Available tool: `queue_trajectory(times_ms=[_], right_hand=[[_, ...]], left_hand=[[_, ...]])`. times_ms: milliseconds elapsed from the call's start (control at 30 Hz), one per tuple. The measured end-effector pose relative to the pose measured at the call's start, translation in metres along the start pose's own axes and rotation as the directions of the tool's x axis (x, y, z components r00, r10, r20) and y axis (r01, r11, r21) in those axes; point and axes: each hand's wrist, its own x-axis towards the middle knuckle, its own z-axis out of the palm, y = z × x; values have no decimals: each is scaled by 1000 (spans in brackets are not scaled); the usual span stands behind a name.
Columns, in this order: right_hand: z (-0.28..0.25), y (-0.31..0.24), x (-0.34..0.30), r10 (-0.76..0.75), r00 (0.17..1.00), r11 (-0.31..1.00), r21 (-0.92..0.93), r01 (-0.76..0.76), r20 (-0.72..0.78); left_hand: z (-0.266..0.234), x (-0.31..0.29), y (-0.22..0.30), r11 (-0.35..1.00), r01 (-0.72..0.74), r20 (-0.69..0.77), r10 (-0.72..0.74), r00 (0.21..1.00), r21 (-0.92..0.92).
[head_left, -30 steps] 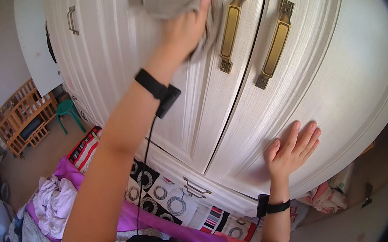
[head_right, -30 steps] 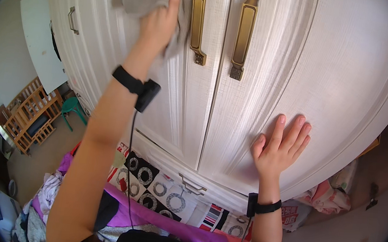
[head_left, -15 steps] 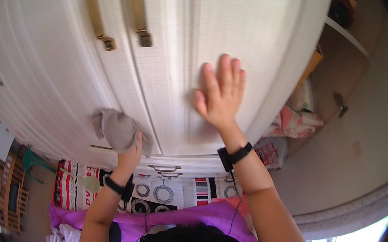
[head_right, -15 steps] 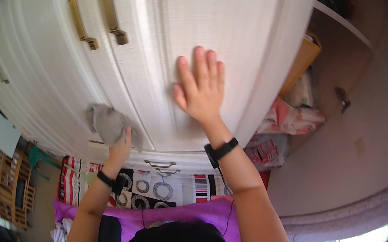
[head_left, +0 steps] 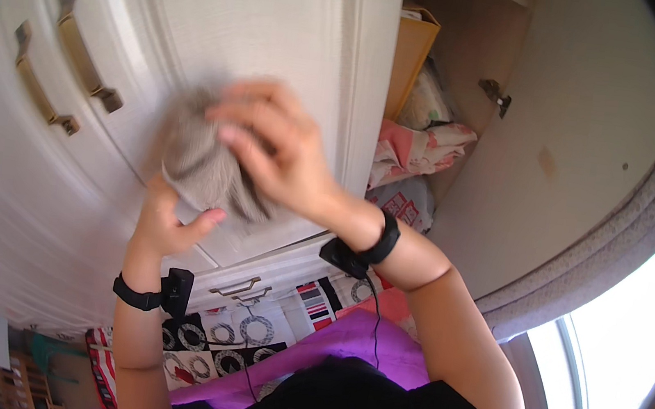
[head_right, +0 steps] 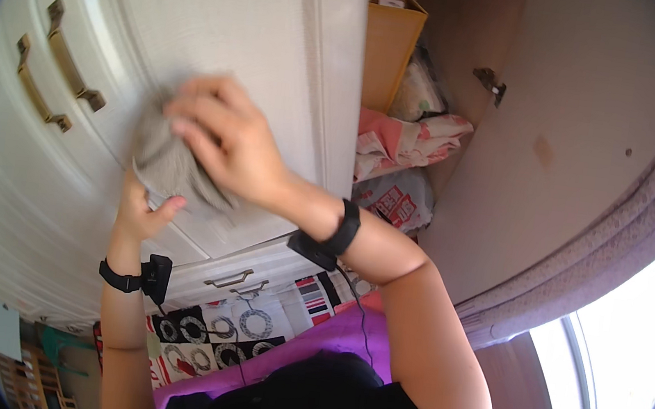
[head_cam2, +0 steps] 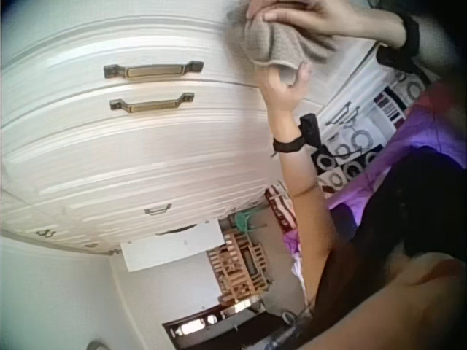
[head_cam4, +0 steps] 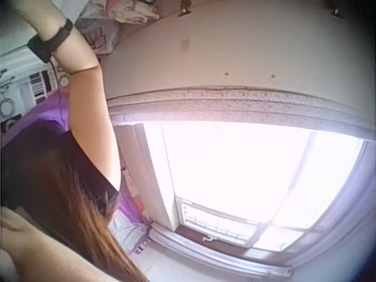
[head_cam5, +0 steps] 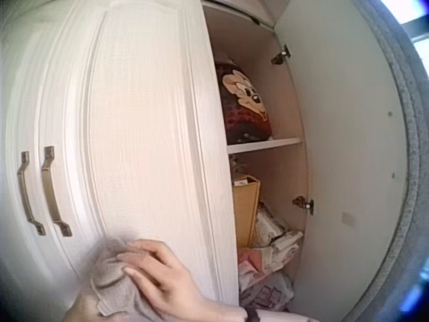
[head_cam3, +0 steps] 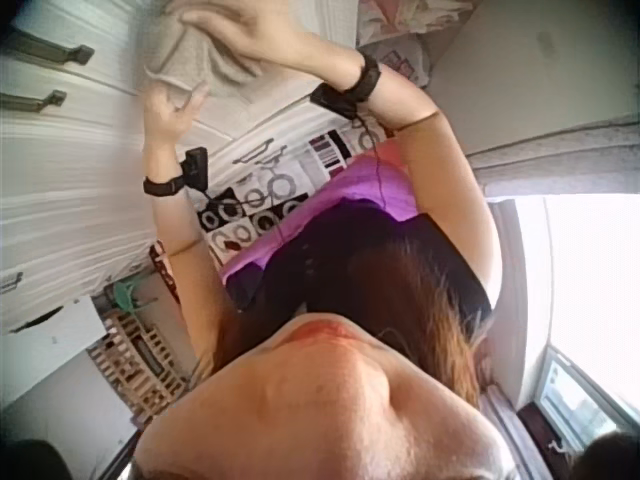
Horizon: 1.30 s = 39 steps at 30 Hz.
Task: Cleaning the surfaces of a wardrobe and organizing items inside drawers and shelves.
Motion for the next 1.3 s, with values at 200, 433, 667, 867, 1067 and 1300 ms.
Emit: queue_trajectory(times_ms=[200, 433, 667, 867, 1067, 1300], right_hand=[[-31, 53, 96, -419, 863, 745, -650, 151, -281], [-27, 85, 43, -331, 877, 744, -668, 14, -350], [-19, 133, -226, 91, 977, 732, -653, -196, -190], [-36, 118, -338, 356, 935, 727, -630, -273, 6], [-125, 108, -265, 612, 728, 619, -386, -684, -309], [-203, 175, -220, 625, 585, 227, -597, -770, -517]], left_hand=[[41, 27, -45, 602, -70, -184, 350, 918, 795], [51, 36, -47, 483, 40, -270, 419, 867, 875], [55, 41, -48, 468, -3, -260, 497, 828, 884], [54, 37, -47, 469, -19, -252, 509, 823, 883], [53, 38, -43, 481, -8, -269, 505, 820, 877], [54, 41, -42, 460, -12, -258, 520, 815, 888]])
